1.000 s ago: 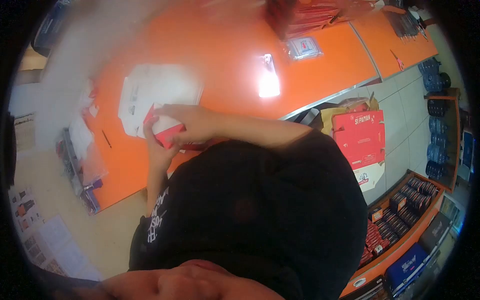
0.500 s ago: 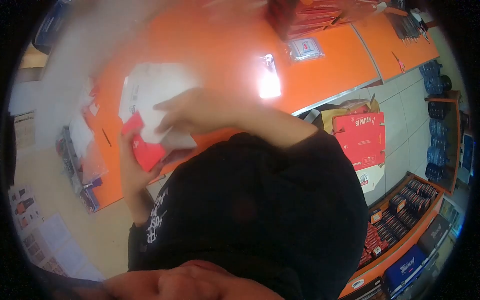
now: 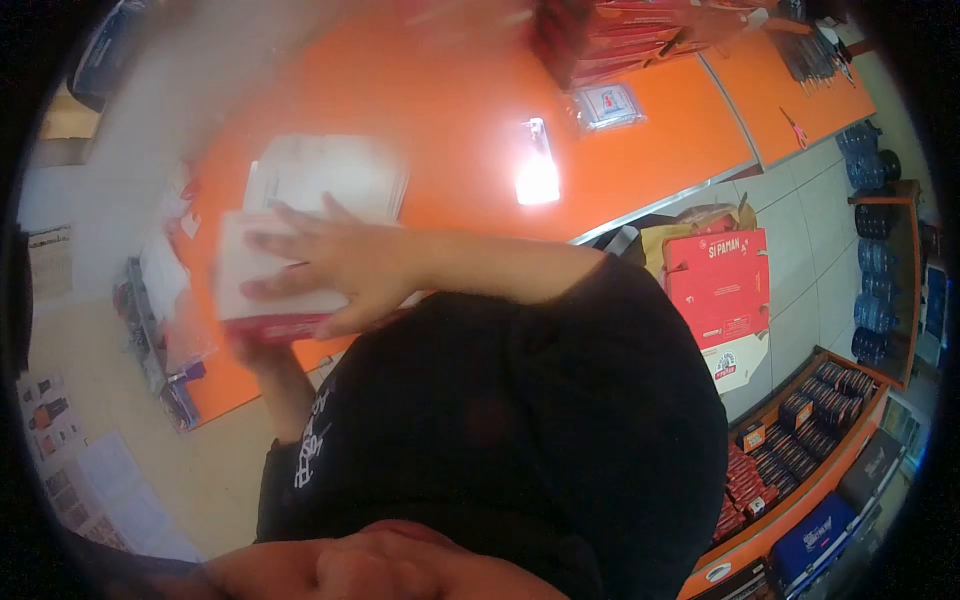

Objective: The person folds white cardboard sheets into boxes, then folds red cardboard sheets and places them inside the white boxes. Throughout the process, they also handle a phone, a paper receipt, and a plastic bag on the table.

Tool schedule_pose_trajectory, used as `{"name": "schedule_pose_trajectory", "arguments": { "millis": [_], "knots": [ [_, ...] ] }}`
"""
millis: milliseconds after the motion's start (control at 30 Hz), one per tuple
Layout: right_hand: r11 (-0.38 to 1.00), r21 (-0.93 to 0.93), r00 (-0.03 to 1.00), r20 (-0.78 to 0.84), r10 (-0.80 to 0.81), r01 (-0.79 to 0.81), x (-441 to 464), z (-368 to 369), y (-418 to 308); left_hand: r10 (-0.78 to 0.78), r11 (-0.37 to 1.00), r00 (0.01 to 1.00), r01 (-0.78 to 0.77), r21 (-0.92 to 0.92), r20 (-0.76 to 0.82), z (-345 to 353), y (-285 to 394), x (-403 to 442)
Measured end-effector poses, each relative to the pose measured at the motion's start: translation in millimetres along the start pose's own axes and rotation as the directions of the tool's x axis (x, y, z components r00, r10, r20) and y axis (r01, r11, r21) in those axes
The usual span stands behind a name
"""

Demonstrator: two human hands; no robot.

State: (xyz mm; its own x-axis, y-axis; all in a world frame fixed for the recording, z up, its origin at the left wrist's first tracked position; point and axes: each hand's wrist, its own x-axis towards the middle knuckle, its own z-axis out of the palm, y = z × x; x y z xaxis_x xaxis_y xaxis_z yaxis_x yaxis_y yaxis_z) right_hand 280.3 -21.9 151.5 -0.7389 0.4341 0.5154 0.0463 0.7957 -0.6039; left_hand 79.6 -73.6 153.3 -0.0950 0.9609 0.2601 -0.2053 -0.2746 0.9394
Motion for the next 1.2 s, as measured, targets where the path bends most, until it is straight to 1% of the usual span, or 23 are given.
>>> {"name": "schedule_pose_trajectory", "arguments": {
  "millis": [33, 100, 167, 200, 233, 267, 300, 333, 367, 400, 433, 467, 500, 567, 600, 667, 800, 867, 1000, 1067, 1100, 1167, 1200],
  "knots": [
    [1.000, -0.001, 1.000, -0.001, 0.006, -0.006, -1.8, 1.4, 4.1, 0.018, 0.994, 0.997, -0.026, -0.109, -0.072, -6.9, 8.4, 3.6],
    [0.980, 0.198, 0.999, 0.032, 0.026, -0.032, -4.1, 2.5, 16.6, 0.023, 0.991, 0.994, -0.037, -0.126, -0.110, -15.8, 19.0, 11.0],
    [0.989, 0.147, 0.999, 0.022, 0.024, -0.026, 0.4, -3.1, 14.6, -0.025, 0.980, 0.996, 0.041, -0.197, 0.088, -35.2, 3.8, 11.2],
    [0.961, 0.260, 0.985, -0.116, 0.124, -0.091, 6.0, -0.3, 13.6, -0.302, 0.946, 0.952, 0.294, -0.134, -0.049, -53.7, -19.8, -3.7],
    [0.915, 0.379, 0.942, -0.238, 0.236, -0.134, 11.7, 3.2, 12.7, -0.445, 0.887, 0.860, 0.461, 0.004, -0.250, -12.7, -23.1, -6.3],
    [0.952, 0.260, 0.945, -0.239, 0.224, -0.160, 14.4, 10.8, 14.7, -0.036, 0.832, 0.980, -0.080, 0.550, 0.197, -2.3, -17.6, -20.6],
    [0.953, 0.259, 0.946, -0.239, 0.220, -0.156, 13.9, 18.1, 22.1, -0.033, 0.830, 0.980, -0.083, 0.551, 0.196, 3.7, -23.4, -18.4],
    [0.972, 0.230, 0.955, -0.271, 0.117, -0.054, 12.7, 25.0, 33.6, -0.104, 0.994, 0.985, 0.097, 0.056, 0.140, 8.2, -33.3, -9.9],
    [0.979, 0.200, 0.954, -0.300, 0.019, 0.044, 10.0, 30.5, 42.6, -0.201, 0.854, 0.971, 0.239, -0.462, 0.131, 11.5, -39.7, -4.2],
    [0.978, 0.204, 0.954, -0.297, 0.025, 0.037, 5.8, 35.2, 48.2, -0.207, 0.852, 0.970, 0.244, -0.464, 0.130, 16.1, -38.6, -3.0],
    [0.998, -0.013, 0.957, -0.285, -0.057, 0.056, 3.2, 36.9, 52.0, -0.392, 0.754, 0.911, 0.399, -0.522, 0.132, 21.8, -33.8, -0.9],
    [0.969, -0.234, 0.956, -0.257, -0.143, 0.082, 3.4, 36.2, 55.3, -0.553, 0.628, 0.819, 0.529, -0.572, 0.150, 24.5, -30.6, 2.6],
    [0.967, -0.239, 0.954, -0.258, -0.151, 0.088, 2.5, 34.5, 55.8, -0.547, 0.632, 0.824, 0.524, -0.570, 0.151, 22.1, -30.7, 4.0],
    [0.982, -0.122, 0.978, -0.135, -0.158, 0.142, -3.3, 31.2, 50.0, -0.612, 0.614, 0.775, 0.592, -0.522, 0.159, 14.0, -32.4, -0.2],
    [0.984, -0.118, 0.979, -0.137, -0.151, 0.136, -4.3, 29.3, 48.5, -0.618, 0.610, 0.770, 0.597, -0.522, 0.159, 13.3, -33.9, -1.5],
    [0.967, 0.205, 0.941, -0.268, 0.206, -0.153, -5.8, 21.6, 48.8, -0.584, 0.681, 0.802, 0.566, -0.466, 0.120, 15.3, -38.2, -2.1],
    [0.945, 0.269, 0.889, -0.363, 0.278, -0.186, -5.5, 20.3, 54.9, -0.580, 0.693, 0.808, 0.557, -0.458, 0.104, 21.5, -35.5, -2.6],
    [0.952, 0.258, 0.944, -0.236, 0.230, -0.167, -6.1, 26.2, 50.8, -0.596, 0.658, 0.790, 0.584, -0.476, 0.146, 18.8, -37.0, -3.6],
    [0.954, 0.218, 0.930, -0.260, 0.261, -0.207, -8.4, 16.4, 45.9, -0.584, 0.628, 0.789, 0.588, -0.510, 0.190, 23.4, -32.7, -4.4],
    [0.758, 0.554, 0.826, -0.206, 0.524, -0.343, -8.1, 14.3, 47.8, -0.543, 0.675, 0.815, 0.566, -0.473, 0.201, 21.8, -34.5, -4.8],
    [0.758, 0.555, 0.827, -0.206, 0.524, -0.342, -9.1, 15.2, 47.7, -0.543, 0.676, 0.816, 0.566, -0.473, 0.200, 24.0, -33.2, -3.8],
    [0.941, 0.254, 0.882, -0.358, 0.307, -0.225, -10.3, 19.1, 48.1, -0.574, 0.694, 0.809, 0.561, -0.452, 0.122, 32.6, -29.7, -2.1],
    [0.943, 0.261, 0.892, -0.348, 0.290, -0.205, -11.5, 18.6, 49.2, -0.565, 0.707, 0.819, 0.543, -0.453, 0.100, 33.1, -32.2, -3.3]
  ]
}}
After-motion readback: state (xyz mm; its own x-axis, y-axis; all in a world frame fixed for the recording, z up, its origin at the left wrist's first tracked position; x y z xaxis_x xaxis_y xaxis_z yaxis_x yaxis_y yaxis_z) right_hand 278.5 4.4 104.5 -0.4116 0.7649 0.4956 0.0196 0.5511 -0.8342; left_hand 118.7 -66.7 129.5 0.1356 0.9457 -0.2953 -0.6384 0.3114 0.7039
